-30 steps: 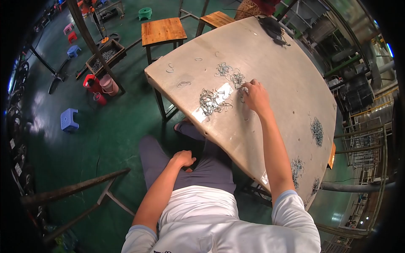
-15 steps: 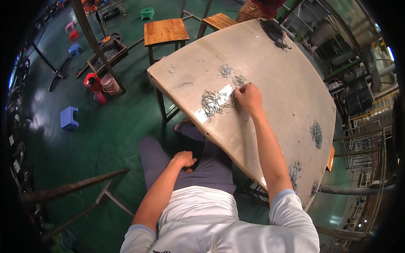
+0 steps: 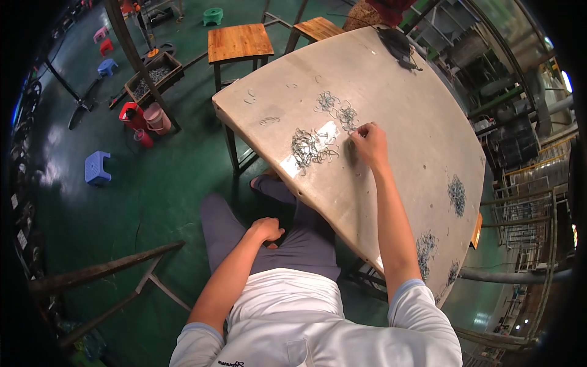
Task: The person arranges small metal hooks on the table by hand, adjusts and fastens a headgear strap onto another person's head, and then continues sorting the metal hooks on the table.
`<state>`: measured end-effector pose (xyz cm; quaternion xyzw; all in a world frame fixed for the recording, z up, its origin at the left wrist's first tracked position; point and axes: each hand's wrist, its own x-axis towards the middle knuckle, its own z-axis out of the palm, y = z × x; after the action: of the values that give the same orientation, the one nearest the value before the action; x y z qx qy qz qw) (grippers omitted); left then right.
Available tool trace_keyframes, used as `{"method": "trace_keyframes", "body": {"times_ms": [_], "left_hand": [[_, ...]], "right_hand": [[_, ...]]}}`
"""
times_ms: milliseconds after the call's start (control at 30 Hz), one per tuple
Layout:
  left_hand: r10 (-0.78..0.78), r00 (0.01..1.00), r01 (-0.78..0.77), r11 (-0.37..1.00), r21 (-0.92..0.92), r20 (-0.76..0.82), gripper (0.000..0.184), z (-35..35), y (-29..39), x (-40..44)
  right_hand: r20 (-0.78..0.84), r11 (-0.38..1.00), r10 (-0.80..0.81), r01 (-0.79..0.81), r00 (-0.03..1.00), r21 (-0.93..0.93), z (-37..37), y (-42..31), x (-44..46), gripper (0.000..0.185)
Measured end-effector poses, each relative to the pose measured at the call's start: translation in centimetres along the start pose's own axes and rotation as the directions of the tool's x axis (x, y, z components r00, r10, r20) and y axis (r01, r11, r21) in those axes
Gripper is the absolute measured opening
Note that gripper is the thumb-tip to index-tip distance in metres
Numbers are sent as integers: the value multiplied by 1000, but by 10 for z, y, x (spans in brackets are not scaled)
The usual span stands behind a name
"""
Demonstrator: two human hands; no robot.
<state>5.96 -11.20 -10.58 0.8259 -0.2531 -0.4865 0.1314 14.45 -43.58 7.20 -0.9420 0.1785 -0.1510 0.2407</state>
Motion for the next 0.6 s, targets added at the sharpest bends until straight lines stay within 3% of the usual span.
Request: {"method": "trace_keyframes", "body": {"times_ms": [67, 267, 467, 600], "left_hand": [[1, 1000, -2, 1000, 12, 5, 54, 2, -1, 3], [0, 1000, 0, 1000, 25, -5, 56, 5, -2, 10], [-4, 1000, 4, 1000, 11, -17, 56, 1, -4, 2], [-11, 1000, 12, 1000, 14, -13, 56, 3, -5, 5]], "right_hand": [[-36, 996, -85, 85, 996, -11, -4, 13, 5, 29], [83, 983, -60, 73, 995, -168, -12, 6, 5, 35], [139, 1000, 20, -17, 990, -23, -7, 8, 10, 32], [41, 1000, -25, 25, 999, -13, 0, 17, 10, 24]]}}
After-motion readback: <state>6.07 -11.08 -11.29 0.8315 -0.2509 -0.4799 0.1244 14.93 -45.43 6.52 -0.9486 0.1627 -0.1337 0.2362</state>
